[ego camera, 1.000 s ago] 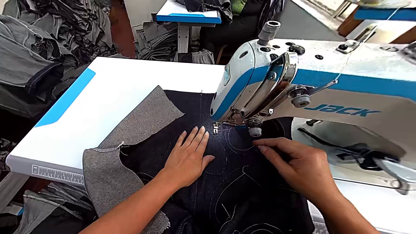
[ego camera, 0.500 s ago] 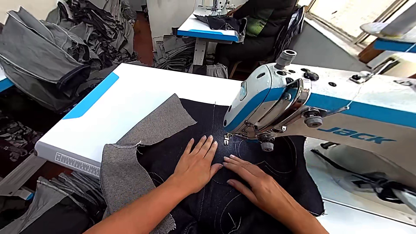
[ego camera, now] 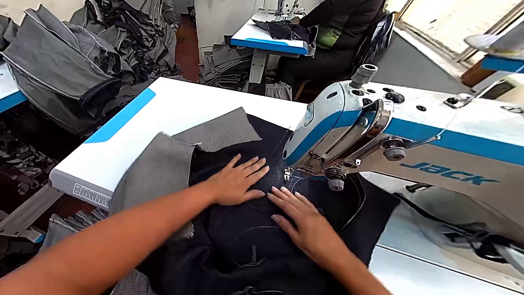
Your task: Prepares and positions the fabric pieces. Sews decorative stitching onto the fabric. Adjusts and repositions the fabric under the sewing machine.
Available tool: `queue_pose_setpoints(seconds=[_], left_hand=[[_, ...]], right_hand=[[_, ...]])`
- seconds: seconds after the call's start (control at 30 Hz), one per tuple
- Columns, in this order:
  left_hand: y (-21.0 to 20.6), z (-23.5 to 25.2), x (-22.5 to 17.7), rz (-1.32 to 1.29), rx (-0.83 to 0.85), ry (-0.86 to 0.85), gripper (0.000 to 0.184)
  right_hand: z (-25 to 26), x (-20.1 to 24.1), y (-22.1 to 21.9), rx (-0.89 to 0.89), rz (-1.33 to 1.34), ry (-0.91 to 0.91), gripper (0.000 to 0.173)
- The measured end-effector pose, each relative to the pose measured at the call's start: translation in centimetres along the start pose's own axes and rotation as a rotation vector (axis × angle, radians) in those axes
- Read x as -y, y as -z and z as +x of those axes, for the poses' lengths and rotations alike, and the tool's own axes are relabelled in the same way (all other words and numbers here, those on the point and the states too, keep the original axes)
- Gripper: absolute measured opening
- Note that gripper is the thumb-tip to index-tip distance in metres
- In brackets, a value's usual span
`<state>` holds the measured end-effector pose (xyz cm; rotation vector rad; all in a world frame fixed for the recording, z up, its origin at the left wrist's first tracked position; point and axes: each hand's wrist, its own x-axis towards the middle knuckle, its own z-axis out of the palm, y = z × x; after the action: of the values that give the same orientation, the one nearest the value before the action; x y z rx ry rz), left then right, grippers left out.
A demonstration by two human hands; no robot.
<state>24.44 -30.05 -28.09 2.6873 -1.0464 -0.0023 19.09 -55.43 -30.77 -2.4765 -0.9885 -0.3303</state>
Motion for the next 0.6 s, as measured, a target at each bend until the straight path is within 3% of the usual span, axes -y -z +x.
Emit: queue_pose_setpoints(seconds=[0.1, 0.23, 0.37, 0.6], left_hand=[[0.6, 0.0, 2.7, 0.014, 0.044, -0.259, 0.068], [-0.1, -1.9, 0.4, 0.031, 0.064, -0.407, 0.068], [-0.7, -1.9, 0.5, -0.005, 0.081, -0.499, 0.067], [0.2, 0.9, 2.8, -0.047, 0.085, -0.548, 0.066]], right_hand=[[-1.0, 6.3, -2.4, -0.066, -0.120, -0.154, 0.056], [-4.9, 10.6, -2.3, -0.106, -0.245, -0.179, 0.062], [-6.3, 10.8, -2.3, -0.091, -0.265, -0.166, 0.059], [-3.8, 9.8, -3.0, -0.128, -0.337, -0.206, 0.064]])
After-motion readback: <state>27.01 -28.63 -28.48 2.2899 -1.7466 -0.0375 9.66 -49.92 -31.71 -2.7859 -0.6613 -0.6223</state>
